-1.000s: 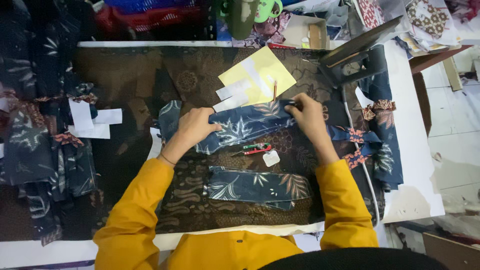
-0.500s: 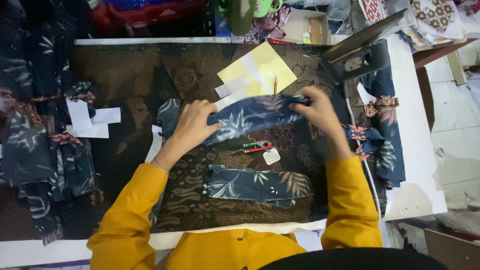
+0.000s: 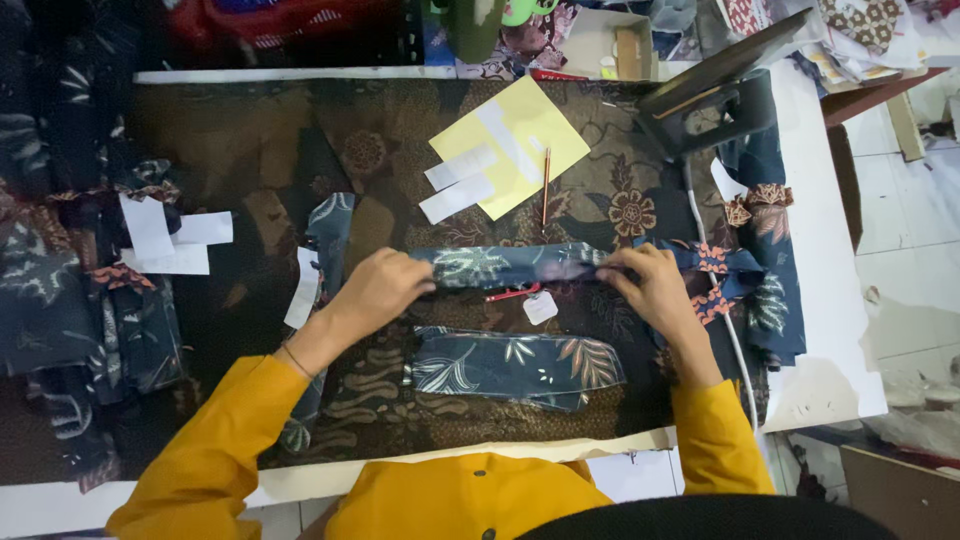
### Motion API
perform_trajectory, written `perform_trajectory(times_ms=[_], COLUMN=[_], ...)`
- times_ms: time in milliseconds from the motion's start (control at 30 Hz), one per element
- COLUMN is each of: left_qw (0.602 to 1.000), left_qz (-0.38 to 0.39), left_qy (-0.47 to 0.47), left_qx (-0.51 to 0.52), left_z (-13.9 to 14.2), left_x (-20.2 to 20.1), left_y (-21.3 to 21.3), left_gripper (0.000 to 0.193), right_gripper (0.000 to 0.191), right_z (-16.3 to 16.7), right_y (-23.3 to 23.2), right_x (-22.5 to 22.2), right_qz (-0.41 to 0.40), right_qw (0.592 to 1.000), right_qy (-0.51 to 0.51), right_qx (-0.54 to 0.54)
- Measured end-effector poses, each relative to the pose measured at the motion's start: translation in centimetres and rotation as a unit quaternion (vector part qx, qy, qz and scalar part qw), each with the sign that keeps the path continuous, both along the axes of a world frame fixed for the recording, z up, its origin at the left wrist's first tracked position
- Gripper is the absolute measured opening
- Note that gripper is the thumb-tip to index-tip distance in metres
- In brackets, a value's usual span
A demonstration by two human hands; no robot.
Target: The person folds patterned fabric items, places them into clear plastic bags, ties them with ribbons, and writes on small white labels before attaching them to the packages. The person handles multiple fabric items and labels on a cluttered table.
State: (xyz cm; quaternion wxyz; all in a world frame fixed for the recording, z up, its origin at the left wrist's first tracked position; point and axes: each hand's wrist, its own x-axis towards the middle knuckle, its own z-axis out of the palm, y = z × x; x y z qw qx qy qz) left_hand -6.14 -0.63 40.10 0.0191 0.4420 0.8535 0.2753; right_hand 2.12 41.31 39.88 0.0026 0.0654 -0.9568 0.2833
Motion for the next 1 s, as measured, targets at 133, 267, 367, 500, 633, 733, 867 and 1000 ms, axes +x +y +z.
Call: perform_trajectory(times_ms=[133,267,367,500,633,733,867,1000], left_qw=[0.979,0.988,0.982,0.987,0.979,0.925,0.931,0.932], left_qz=[0.128,0.120,0.115,0.051,0.056,0.063,-0.027,0.013], left_qy=[-0.113,0.006,-0.047,-0.061,-0.187,-0.362,-0.351,-0.307], left_qx=[-0.112,-0.099,-0.144,-0.140,-0.051,-0.096,-0.092,-0.194], left_z=[-0.4,-1.6,-2.6,-2.3,1.0,3.7,4.3,2.7], left_x=[-1.7,-2.5,-3.5,-3.3,-2.0,-0.4,3.3,5.6], left_y=[1.5,3.8,3.9,3.1,1.4,-0.1,-0.8,0.2], left_gripper=[0.020,0.036,0.049,0.029,0.027,0.031,0.038,0.051], right_gripper=[0.025,0.034,0.048,0.034,0.018,0.013,0.019,0.042], right_z=[-0.2,0.7,1.2,1.0,1.9,4.4,6.5,5.7], right_y=[-0.6,-1.6,-2.2,-2.6,-1.8,-0.7,-2.4,-7.0], right_x=[-2.3,-3.4,-3.3,-3.3,-0.8,2.7,7.1,8.4], right_qz=[-0.014,0.062,0.066,0.031,0.044,0.022,-0.011,-0.001], right_qw=[0.998,0.991,0.996,0.997,0.993,0.966,0.934,0.955], right_qy=[-0.001,0.112,0.052,-0.065,-0.046,-0.149,-0.337,-0.298], right_qx=[0.054,0.032,-0.036,-0.033,-0.103,-0.210,-0.118,0.018])
